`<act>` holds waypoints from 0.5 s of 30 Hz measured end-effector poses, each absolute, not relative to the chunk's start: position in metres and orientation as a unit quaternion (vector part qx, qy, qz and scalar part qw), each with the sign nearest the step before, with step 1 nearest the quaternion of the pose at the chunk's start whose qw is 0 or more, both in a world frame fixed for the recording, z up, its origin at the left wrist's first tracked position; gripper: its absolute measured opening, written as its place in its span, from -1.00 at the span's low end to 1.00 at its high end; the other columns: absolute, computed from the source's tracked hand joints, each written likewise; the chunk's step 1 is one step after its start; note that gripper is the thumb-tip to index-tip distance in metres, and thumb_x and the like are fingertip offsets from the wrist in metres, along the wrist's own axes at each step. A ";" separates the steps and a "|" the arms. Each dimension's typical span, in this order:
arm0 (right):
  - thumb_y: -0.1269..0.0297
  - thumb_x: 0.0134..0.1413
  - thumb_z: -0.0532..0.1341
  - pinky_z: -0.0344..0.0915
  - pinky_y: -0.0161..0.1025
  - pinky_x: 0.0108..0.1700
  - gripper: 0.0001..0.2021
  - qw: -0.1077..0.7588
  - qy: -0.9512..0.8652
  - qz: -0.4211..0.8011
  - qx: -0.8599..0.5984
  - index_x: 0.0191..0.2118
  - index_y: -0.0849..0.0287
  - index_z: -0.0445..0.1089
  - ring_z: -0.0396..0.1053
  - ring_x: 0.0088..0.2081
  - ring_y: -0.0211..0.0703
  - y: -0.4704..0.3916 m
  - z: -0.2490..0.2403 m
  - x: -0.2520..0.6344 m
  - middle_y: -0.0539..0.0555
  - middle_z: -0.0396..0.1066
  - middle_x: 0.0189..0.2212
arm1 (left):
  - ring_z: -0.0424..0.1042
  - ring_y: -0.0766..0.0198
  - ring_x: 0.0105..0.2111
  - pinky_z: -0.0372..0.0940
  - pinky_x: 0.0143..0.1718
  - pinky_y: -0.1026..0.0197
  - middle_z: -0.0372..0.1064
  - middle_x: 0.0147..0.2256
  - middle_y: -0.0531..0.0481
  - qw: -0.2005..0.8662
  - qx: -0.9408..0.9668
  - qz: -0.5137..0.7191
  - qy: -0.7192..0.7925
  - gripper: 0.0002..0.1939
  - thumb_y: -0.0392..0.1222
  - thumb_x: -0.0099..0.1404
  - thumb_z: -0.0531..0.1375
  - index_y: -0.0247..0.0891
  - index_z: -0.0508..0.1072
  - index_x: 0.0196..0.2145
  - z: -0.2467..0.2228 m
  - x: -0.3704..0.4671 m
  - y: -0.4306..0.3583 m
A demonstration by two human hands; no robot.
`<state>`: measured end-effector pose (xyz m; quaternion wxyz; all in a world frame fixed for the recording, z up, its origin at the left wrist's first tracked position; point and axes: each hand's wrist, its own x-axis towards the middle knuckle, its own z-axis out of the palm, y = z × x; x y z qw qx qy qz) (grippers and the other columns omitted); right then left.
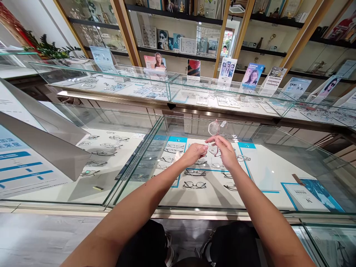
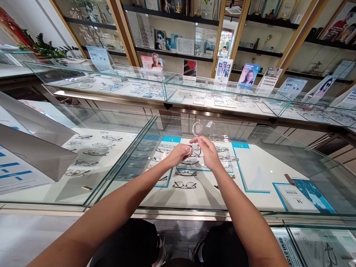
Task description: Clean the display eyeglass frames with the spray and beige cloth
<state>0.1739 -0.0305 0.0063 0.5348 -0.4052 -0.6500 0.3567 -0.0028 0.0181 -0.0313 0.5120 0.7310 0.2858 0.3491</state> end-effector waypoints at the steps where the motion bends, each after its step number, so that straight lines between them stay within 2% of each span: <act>1: -0.03 0.42 0.04 0.35 -0.09 0.03 -0.62 0.533 -0.648 0.358 -0.410 -0.15 0.05 0.53 0.44 0.00 -0.01 -0.031 0.006 0.175 0.09 0.55 -0.07 | 0.06 0.36 -0.60 -0.04 -0.55 0.24 0.10 -0.63 0.06 0.517 0.725 0.353 0.286 -0.30 0.46 0.33 -0.03 -0.23 0.26 -0.60 -0.033 -0.003 0.019; 5: -0.04 0.42 0.04 0.37 -0.08 -0.01 -0.62 0.536 -0.639 0.361 -0.418 -0.14 0.05 0.52 0.43 0.01 0.01 -0.030 0.006 0.177 0.09 0.55 -0.04 | 0.17 0.32 -0.53 0.09 -0.52 0.26 0.19 -0.53 0.03 0.544 0.661 0.417 0.307 -0.31 0.51 0.29 0.02 -0.24 0.34 -0.48 -0.038 -0.003 0.025; 9: -0.03 0.42 0.04 0.38 -0.10 -0.07 -0.63 0.541 -0.633 0.359 -0.421 -0.13 0.04 0.51 0.43 0.01 0.02 -0.029 0.006 0.178 0.10 0.54 -0.06 | 0.26 0.28 -0.45 0.24 -0.37 0.21 0.27 -0.46 -0.01 0.571 0.583 0.476 0.327 -0.36 0.45 0.32 0.04 -0.25 0.37 -0.42 -0.038 -0.007 0.035; 12: -0.06 0.42 0.02 0.39 -0.12 -0.13 -0.61 0.537 -0.636 0.356 -0.425 -0.13 0.04 0.51 0.43 0.01 0.03 -0.029 0.006 0.178 0.11 0.54 -0.05 | 0.29 0.26 -0.38 0.24 -0.26 0.20 0.31 -0.39 0.00 0.559 0.567 0.501 0.339 -0.58 0.21 0.36 0.11 -0.23 0.37 -0.33 -0.039 -0.012 0.045; 14: -0.06 0.42 0.02 0.39 -0.12 -0.13 -0.60 0.537 -0.638 0.355 -0.424 -0.12 0.04 0.51 0.42 0.01 0.03 -0.030 0.007 0.178 0.11 0.53 -0.04 | 0.28 0.26 -0.34 0.20 -0.22 0.21 0.30 -0.35 0.03 0.520 0.568 0.513 0.379 -0.80 -0.02 0.29 0.18 -0.21 0.36 -0.27 -0.043 -0.016 0.052; 15: -0.06 0.43 0.02 0.39 -0.12 -0.13 -0.60 0.537 -0.638 0.355 -0.423 -0.12 0.04 0.52 0.42 0.01 0.03 -0.030 0.007 0.178 0.11 0.53 -0.04 | 0.26 0.26 -0.32 0.18 -0.21 0.22 0.30 -0.33 0.04 0.495 0.569 0.514 0.409 -0.84 -0.11 0.25 0.19 -0.20 0.35 -0.24 -0.046 -0.018 0.055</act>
